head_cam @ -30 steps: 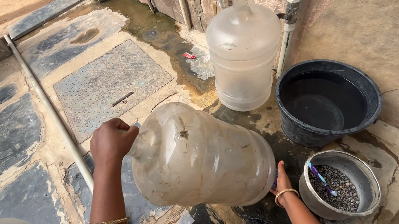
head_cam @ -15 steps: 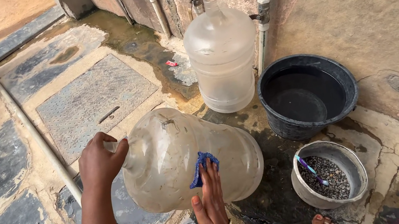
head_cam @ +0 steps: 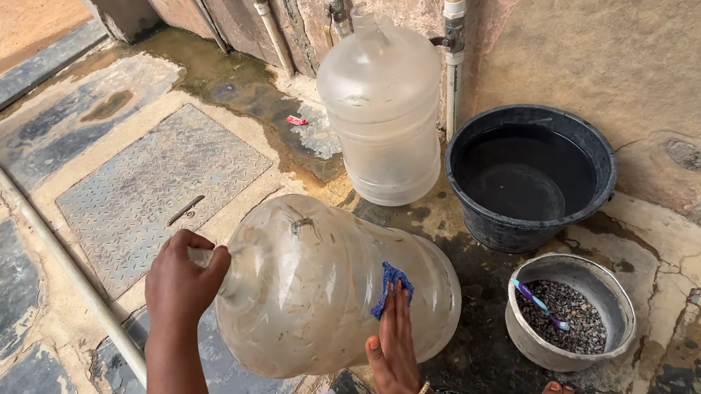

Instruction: The recorder is cleaning the exterior of a large plastic water jug using a blue cloth.

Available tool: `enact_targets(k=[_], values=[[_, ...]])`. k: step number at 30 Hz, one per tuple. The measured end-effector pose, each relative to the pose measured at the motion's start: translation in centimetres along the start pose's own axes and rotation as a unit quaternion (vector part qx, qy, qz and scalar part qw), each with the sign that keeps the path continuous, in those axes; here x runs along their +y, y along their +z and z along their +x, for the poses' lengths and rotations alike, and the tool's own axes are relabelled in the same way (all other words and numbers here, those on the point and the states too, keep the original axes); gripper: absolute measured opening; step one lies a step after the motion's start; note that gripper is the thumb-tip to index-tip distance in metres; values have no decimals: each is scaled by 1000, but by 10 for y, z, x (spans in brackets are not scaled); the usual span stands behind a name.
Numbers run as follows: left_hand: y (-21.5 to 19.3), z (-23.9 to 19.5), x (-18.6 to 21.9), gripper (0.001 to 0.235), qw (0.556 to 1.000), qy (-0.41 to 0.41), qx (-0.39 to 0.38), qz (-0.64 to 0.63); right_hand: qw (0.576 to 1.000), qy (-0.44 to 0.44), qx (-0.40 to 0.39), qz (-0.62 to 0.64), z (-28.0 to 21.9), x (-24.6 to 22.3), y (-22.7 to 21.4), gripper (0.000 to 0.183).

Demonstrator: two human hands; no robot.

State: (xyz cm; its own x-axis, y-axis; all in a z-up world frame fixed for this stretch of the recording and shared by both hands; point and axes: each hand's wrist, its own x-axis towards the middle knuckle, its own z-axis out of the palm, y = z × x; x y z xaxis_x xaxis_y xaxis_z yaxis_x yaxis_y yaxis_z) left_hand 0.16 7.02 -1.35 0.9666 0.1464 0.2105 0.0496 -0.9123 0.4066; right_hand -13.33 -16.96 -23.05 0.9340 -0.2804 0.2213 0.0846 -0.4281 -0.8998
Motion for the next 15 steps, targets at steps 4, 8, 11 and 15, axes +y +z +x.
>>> enact_targets(k=[4,8,11,15], values=[[0,7,-5,33,1000,17,1,-19,1000,-1,-3,-27,17,75,-10,110],[0,2,4,33,999,23,13,-20,992,124,-36,6,30,88,-19,111],[5,5,9,34,999,33,12,1,993,30,-81,77,-2,-18,-8,116],[0,3,10,34,999,25,-7,-21,992,13,-102,77,1,5,-16,116]])
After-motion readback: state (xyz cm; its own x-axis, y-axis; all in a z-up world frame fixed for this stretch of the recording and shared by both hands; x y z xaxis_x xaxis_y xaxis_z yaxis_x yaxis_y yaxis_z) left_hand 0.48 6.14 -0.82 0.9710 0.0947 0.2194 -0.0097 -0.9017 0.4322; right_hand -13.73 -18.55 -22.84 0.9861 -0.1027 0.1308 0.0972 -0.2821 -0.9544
